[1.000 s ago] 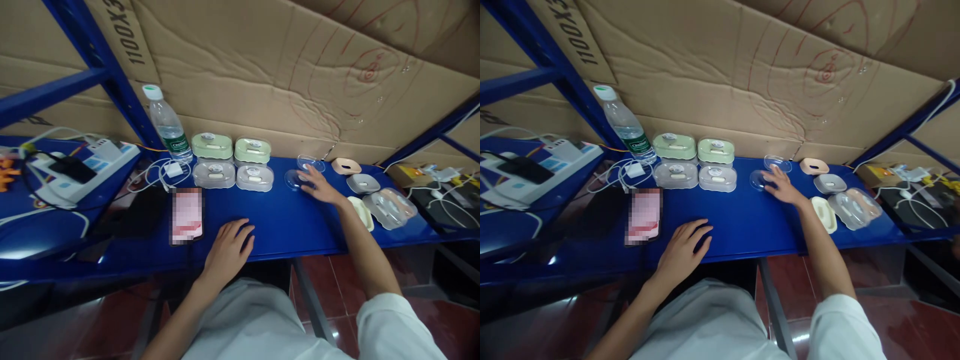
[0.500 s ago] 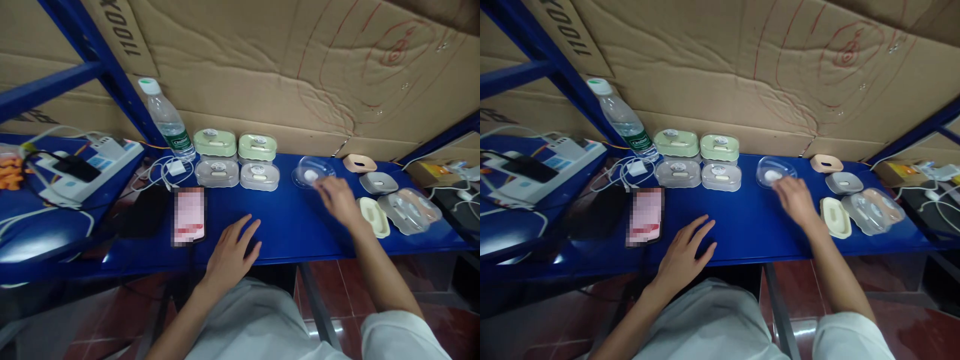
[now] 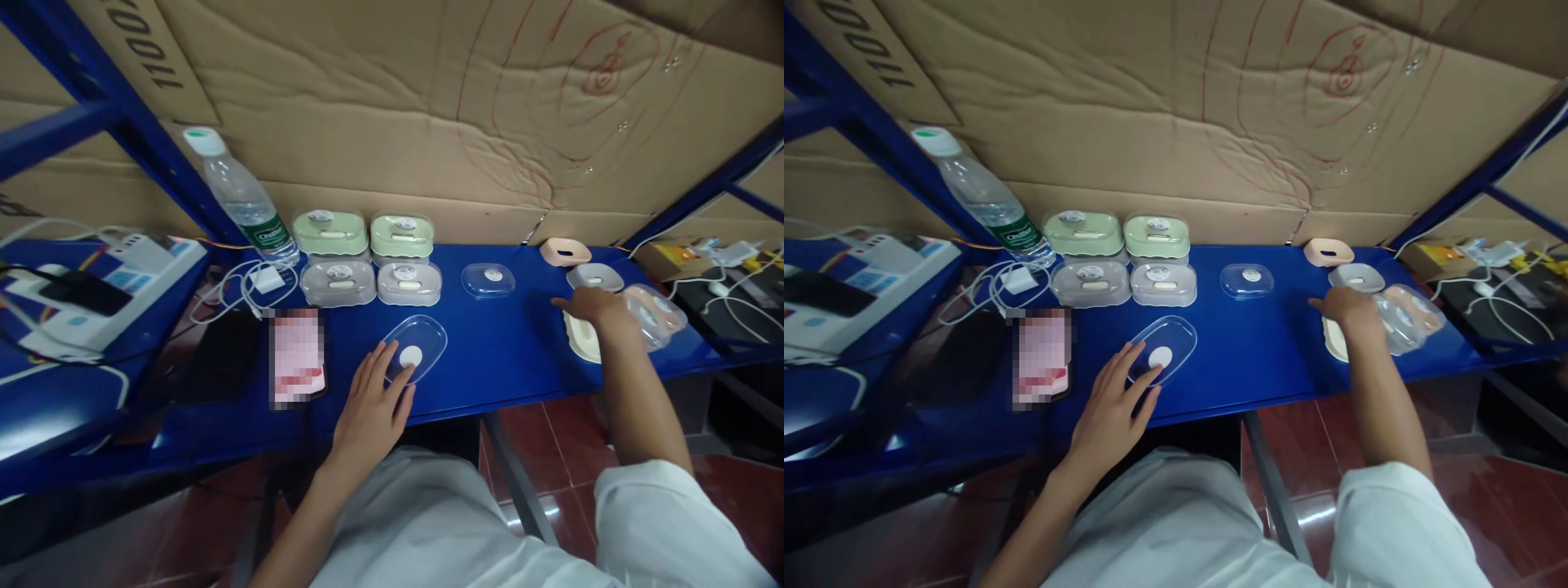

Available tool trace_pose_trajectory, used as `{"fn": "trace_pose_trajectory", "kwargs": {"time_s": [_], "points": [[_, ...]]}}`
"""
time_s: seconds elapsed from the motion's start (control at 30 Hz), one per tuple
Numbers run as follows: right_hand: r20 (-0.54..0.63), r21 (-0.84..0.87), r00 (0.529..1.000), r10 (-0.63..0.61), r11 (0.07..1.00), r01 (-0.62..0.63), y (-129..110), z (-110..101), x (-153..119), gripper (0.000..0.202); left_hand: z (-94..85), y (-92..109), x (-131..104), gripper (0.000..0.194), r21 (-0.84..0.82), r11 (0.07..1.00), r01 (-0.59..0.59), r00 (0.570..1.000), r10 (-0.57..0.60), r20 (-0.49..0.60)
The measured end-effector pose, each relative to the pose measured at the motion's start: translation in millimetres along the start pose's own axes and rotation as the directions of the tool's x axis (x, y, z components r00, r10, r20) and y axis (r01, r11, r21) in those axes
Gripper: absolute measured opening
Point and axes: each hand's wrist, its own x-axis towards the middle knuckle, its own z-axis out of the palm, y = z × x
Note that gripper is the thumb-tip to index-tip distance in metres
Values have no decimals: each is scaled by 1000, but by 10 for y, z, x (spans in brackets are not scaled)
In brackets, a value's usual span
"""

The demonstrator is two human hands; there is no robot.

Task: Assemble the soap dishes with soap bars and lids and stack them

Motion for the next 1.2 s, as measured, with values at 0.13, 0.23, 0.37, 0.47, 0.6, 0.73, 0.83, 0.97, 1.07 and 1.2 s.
{"fn": "trace_pose_trajectory", "kwargs": {"time_s": [0.13,0.23,0.37,0.47,0.6,0.73,0.83,0.97,1.07,1.2], "points": [[62,28,998,-1,1000,-1,-202,66,-847,43,37,-23,-11,26,-11,999,36,997,-36,-69],[179,260,969,-171,958,121,-638,-50,-1318,36,60,-42,2,23,-41,999,32,998,-34,-50],[255,545,885,-389,814,200,-1326,-184,-1509,41,33,-42,9,19,-132,989,61,993,-73,-88],[204,678,833,-515,688,260,-1598,-195,-1375,44,-48,-26,-16,19,-289,942,173,953,-235,-194],[133,547,938,-321,813,201,-1275,-148,-689,28,-182,-71,-22,35,-531,786,318,815,-512,-270],[147,52,979,144,987,-153,-546,41,311,48,-239,-222,91,33,-517,755,404,805,-562,-191],[157,-65,942,298,954,-291,-191,249,767,52,-225,-309,195,33,-380,812,444,833,-530,-159],[166,-115,938,303,951,-287,-126,455,765,42,-184,-275,221,36,-258,859,443,862,-487,-139],[172,-84,966,192,980,-180,-284,485,455,41,-174,-138,167,43,-127,898,421,890,-436,-135],[194,62,981,-22,998,10,-587,302,-107,47,-199,92,124,47,40,953,302,952,-299,-63]]}}
